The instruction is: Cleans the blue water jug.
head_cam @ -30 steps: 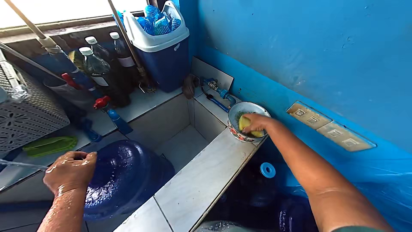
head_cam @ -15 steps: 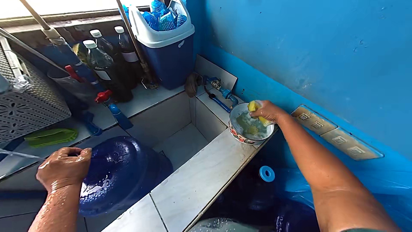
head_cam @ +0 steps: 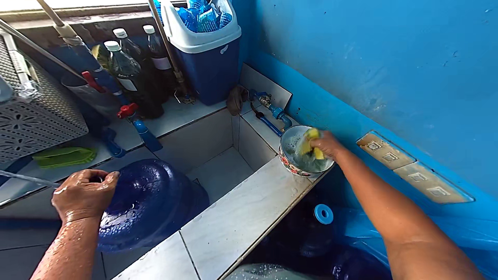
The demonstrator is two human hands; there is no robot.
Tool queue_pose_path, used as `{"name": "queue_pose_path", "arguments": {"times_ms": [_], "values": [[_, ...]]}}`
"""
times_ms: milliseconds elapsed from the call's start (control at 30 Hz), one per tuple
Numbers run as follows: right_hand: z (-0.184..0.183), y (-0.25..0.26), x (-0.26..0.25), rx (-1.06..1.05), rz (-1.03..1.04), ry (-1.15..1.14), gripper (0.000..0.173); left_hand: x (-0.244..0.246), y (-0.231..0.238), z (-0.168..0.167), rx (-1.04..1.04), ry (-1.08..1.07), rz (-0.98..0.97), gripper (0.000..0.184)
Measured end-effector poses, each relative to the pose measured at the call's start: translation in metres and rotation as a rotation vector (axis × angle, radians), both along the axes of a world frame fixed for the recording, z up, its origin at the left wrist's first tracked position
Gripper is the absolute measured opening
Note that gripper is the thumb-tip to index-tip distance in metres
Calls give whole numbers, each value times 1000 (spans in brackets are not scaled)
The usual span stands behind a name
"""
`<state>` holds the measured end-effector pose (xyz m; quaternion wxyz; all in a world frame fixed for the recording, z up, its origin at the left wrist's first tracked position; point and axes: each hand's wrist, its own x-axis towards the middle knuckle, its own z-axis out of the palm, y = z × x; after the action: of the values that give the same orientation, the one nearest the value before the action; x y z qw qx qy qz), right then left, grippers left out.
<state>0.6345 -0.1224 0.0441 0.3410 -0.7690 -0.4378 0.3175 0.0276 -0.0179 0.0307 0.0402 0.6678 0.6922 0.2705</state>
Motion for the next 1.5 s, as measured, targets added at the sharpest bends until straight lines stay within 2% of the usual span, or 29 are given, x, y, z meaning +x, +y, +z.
{"name": "queue_pose_path", "arguments": {"times_ms": [100,200,267,367,433,467,533,600,667,733,800,833,900,967,1033,1100,1167,1233,1300,1333,1367,1400,1433,1500], "values": [[13,-7,-5,243,-104,397,31,4,-3,1,64,-14,-27,36],[8,-10,-18,466,-190,799,28,9,-6,5,70,-21,-18,35],[1,-10,-26,573,-179,1043,27,12,-7,8,78,-17,-31,33],[-10,-8,-39,700,-94,1251,29,14,-9,11,67,-27,-58,33],[-19,-2,-43,767,26,1297,38,14,-11,12,68,-29,-62,32],[-18,0,-46,764,30,1282,41,14,-12,13,64,-31,-65,31],[-8,3,-59,697,-95,1144,35,11,-14,12,78,-32,-92,30],[5,9,-71,538,-305,825,33,4,-15,7,139,-37,-154,31],[7,17,-74,412,-454,485,33,-3,-16,-5,267,-103,-195,40],[5,24,-77,407,-500,318,38,4,-22,-13,328,-348,-127,63],[5,35,-97,423,-473,305,39,24,-29,-12,281,-710,58,86],[9,40,-122,409,-432,346,37,33,-31,-10,253,-859,142,87],[19,46,-197,303,-218,402,39,40,-33,-10,170,-977,181,73],[29,49,-276,164,131,461,56,25,-36,-11,39,-1017,-20,64],[40,70,-340,119,476,491,67,-2,-35,-13,-78,-1042,-277,62],[38,107,-388,121,710,293,61,-18,-39,-20,-106,-1105,-323,63],[12,150,-428,99,836,-93,61,-20,-43,-34,17,-1180,-194,66],[-19,151,-468,116,938,-313,49,-12,-40,-45,271,-1276,18,62],[-41,98,-494,324,1062,-405,39,-20,-29,-51,457,-1321,249,62],[-51,70,-502,510,1126,-393,33,-30,-22,-49,469,-1337,316,57],[-57,56,-507,671,1195,-365,25,-39,-18,-46,445,-1351,328,52],[-54,58,-509,697,1244,-349,21,-45,-19,-47,404,-1357,281,48],[-40,75,-512,558,1253,-347,21,-49,-24,-51,372,-1357,191,45],[-15,146,-521,85,1195,-360,28,-56,-38,-64,312,-1337,-83,51]]}}
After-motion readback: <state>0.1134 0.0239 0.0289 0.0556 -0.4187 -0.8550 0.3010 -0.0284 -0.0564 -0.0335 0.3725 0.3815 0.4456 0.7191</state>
